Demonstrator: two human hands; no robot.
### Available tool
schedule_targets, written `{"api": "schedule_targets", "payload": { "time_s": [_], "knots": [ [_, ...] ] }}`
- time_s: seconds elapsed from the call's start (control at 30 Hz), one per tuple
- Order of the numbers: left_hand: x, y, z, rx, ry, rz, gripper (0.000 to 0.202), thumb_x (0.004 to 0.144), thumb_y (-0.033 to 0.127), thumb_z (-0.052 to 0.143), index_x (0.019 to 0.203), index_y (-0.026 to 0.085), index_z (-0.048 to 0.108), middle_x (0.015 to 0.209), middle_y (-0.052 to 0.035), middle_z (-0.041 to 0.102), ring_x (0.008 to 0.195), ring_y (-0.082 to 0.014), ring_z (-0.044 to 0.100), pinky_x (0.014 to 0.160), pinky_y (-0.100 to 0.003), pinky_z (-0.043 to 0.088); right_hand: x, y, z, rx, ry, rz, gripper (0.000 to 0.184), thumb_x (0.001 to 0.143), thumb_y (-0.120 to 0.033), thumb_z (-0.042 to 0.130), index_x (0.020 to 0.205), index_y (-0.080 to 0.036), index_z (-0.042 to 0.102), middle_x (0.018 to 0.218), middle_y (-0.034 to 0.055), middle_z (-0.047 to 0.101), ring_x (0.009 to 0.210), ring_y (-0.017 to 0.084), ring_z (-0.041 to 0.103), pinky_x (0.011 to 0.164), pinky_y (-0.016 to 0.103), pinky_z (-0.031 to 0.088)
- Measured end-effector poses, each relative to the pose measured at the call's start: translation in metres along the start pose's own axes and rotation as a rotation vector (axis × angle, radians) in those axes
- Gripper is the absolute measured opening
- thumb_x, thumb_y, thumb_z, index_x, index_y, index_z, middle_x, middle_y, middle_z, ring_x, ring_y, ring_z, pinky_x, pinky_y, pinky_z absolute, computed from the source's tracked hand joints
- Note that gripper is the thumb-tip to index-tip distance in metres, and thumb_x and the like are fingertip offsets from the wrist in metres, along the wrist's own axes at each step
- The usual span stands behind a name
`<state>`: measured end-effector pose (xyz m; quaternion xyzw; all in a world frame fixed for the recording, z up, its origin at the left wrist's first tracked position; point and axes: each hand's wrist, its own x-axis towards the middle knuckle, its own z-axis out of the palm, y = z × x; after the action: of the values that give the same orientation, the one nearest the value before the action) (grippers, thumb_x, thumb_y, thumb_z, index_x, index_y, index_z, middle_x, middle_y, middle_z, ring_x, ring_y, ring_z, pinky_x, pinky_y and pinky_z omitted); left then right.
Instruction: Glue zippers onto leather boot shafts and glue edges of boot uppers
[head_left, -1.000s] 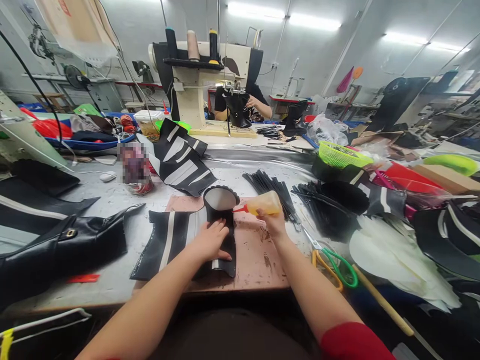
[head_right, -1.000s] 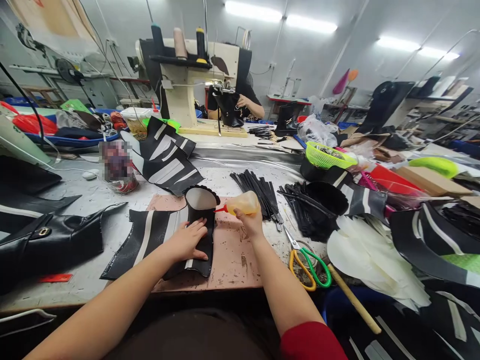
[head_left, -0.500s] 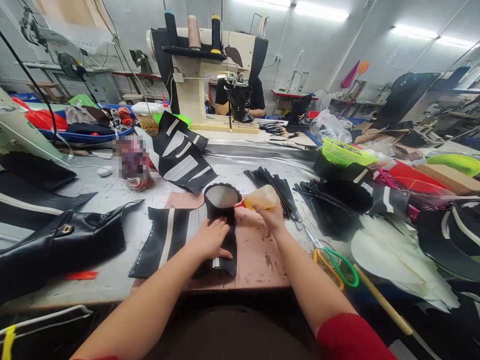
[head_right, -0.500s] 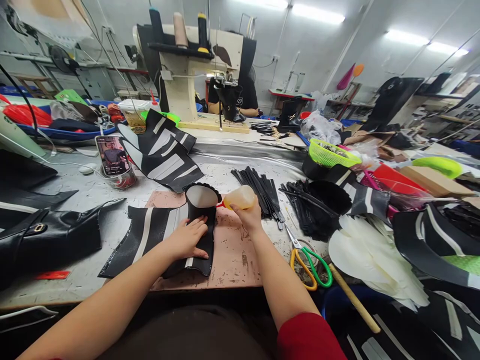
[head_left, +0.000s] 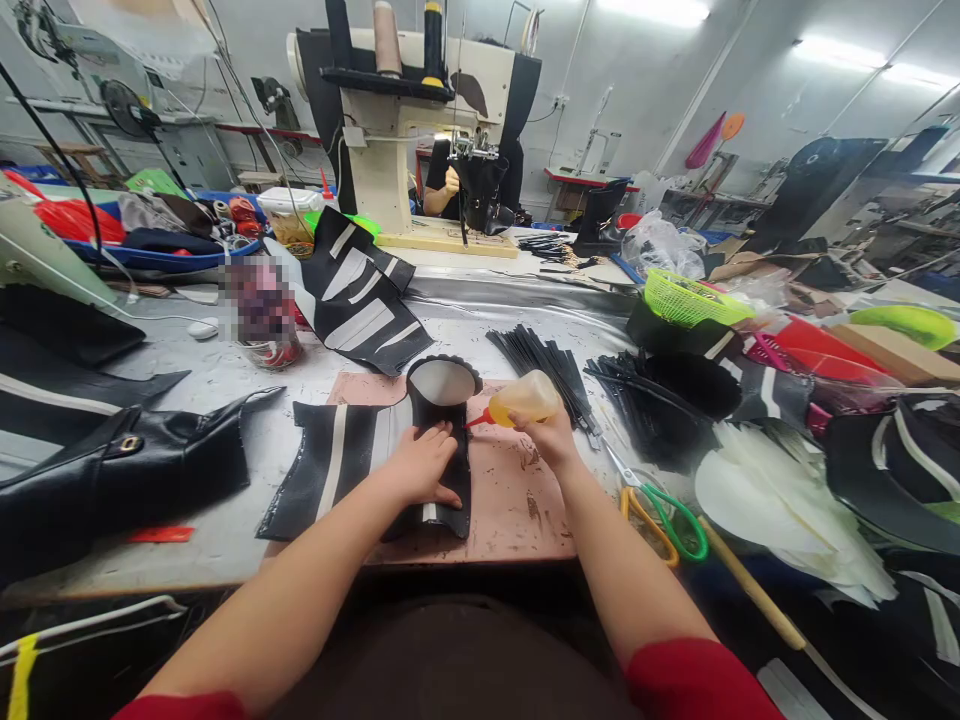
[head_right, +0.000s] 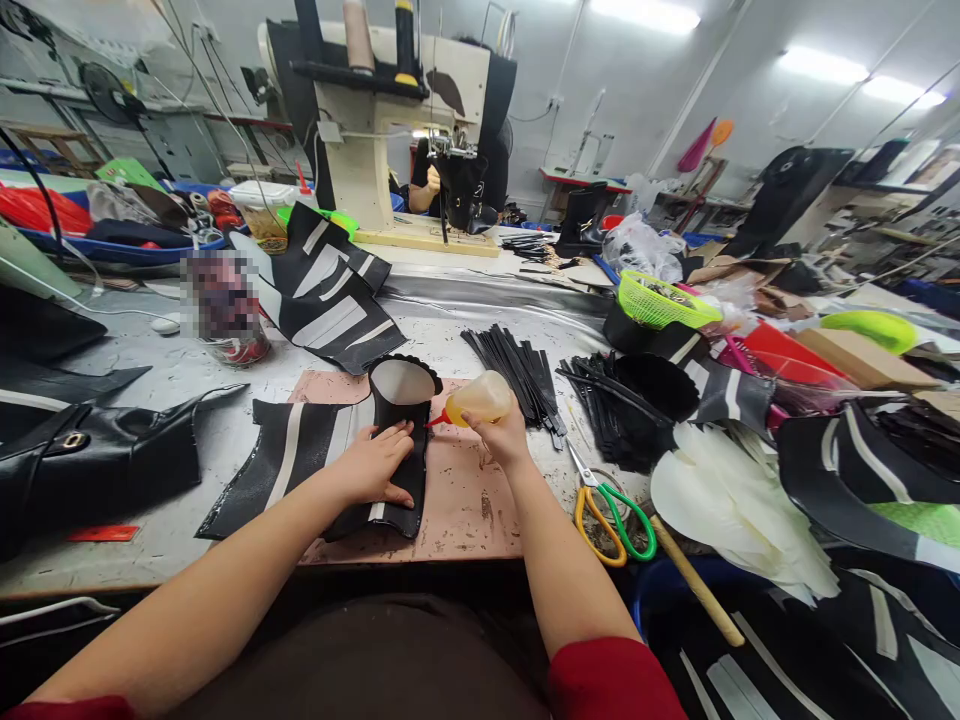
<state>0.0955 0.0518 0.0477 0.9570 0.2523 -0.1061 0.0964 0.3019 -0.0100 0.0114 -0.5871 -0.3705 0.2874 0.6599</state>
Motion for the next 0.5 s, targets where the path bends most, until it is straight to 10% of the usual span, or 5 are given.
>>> {"api": "schedule_targets", "payload": {
  "time_s": [0.5],
  "knots": [
    [0.002,0.001,-0.001,0.009,-0.052,0.002,0.067,0.059,0.051,0.072,0.109,0.014,0.048,0.140,-0.0215,0.029,0.131,-0.0315,0.026,0.101,-0.051,0.026,-0.034,-0.020,-0.013,0.006,-0.107,0.190,0.058,0.045,-0.048,0.078,0.087,-0.015,0.058,0.075,0.0063,0.063,0.066,0.022,0.059,0.044,0.029,0.047]
  ]
}}
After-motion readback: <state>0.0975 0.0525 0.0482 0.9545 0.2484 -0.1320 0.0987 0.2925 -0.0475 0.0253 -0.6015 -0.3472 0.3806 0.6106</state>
